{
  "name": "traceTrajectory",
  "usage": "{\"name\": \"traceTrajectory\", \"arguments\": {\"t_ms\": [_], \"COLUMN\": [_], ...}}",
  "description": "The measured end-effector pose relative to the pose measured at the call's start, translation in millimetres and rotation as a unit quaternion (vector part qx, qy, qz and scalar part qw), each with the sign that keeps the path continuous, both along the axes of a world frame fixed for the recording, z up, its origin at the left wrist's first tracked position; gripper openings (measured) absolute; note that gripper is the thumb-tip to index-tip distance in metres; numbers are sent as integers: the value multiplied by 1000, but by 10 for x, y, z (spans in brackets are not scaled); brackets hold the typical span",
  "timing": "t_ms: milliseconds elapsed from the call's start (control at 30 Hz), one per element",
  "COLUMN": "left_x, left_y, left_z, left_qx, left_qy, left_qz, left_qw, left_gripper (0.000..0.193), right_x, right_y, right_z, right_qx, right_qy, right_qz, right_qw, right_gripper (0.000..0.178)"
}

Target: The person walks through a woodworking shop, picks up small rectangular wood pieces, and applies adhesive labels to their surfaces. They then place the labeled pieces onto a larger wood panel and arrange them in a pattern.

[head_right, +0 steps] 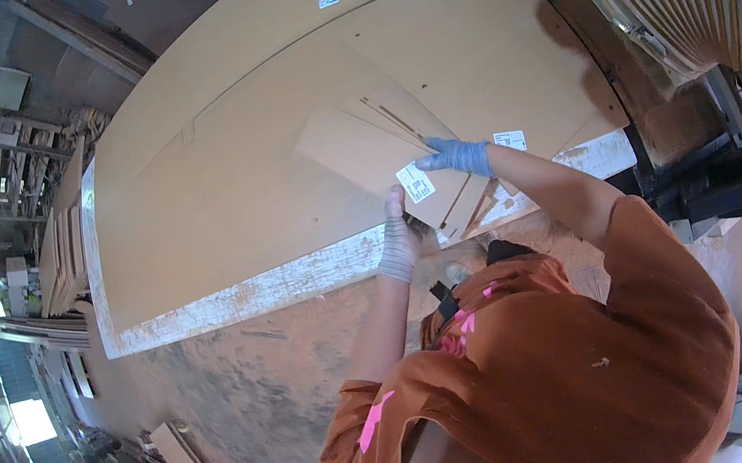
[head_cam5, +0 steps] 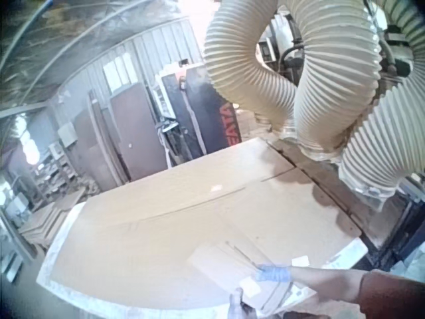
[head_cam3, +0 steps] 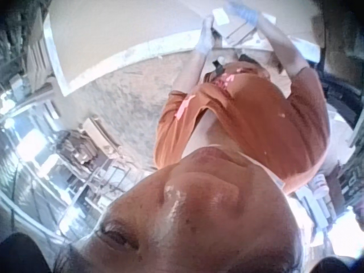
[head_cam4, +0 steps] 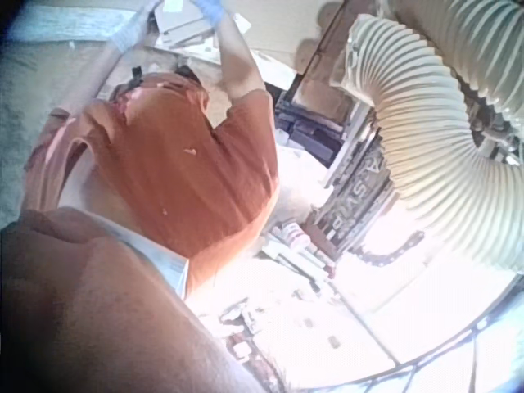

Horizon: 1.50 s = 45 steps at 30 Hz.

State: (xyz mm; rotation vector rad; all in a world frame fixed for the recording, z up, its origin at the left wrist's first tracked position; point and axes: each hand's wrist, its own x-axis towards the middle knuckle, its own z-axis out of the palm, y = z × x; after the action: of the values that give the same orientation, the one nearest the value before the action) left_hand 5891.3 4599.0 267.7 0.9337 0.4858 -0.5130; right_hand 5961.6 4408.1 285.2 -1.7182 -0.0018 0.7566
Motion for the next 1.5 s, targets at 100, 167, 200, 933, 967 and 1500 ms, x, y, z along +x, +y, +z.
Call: {"name": "traceTrajectory", "arguments": {"t_ms": [100, 167, 200, 933, 967, 1500], "left_x": [-103, -314, -413, -836, -878, -1924], "left_y": [22, 166, 266, 1421, 1529, 1077], "left_z": [43, 41, 29, 130, 300, 766], "left_qx": [18, 56, 53, 160, 174, 52], "left_qy": [-49, -70, -85, -137, -146, -44], "left_qz": [2, -16, -27, -103, -106, -179], "left_qw": [999, 996, 995, 972, 968, 981], "left_gripper": [56, 54, 54, 58, 59, 77], "right_x": [-226, -522, -720, -1333, -1338, -318], "right_y": [158, 269, 336, 728, 711, -530], "right_z": [-98, -100, -74, 426, 429, 760], "right_qx": [52, 117, 118, 82, 149, -73], "right_qy": [-28, -19, -40, -49, -23, -94], "right_qz": [-63, -109, -131, 0, 15, 271], "right_qw": [996, 987, 983, 995, 988, 955], "right_gripper": [92, 90, 83, 95, 95, 39]}}
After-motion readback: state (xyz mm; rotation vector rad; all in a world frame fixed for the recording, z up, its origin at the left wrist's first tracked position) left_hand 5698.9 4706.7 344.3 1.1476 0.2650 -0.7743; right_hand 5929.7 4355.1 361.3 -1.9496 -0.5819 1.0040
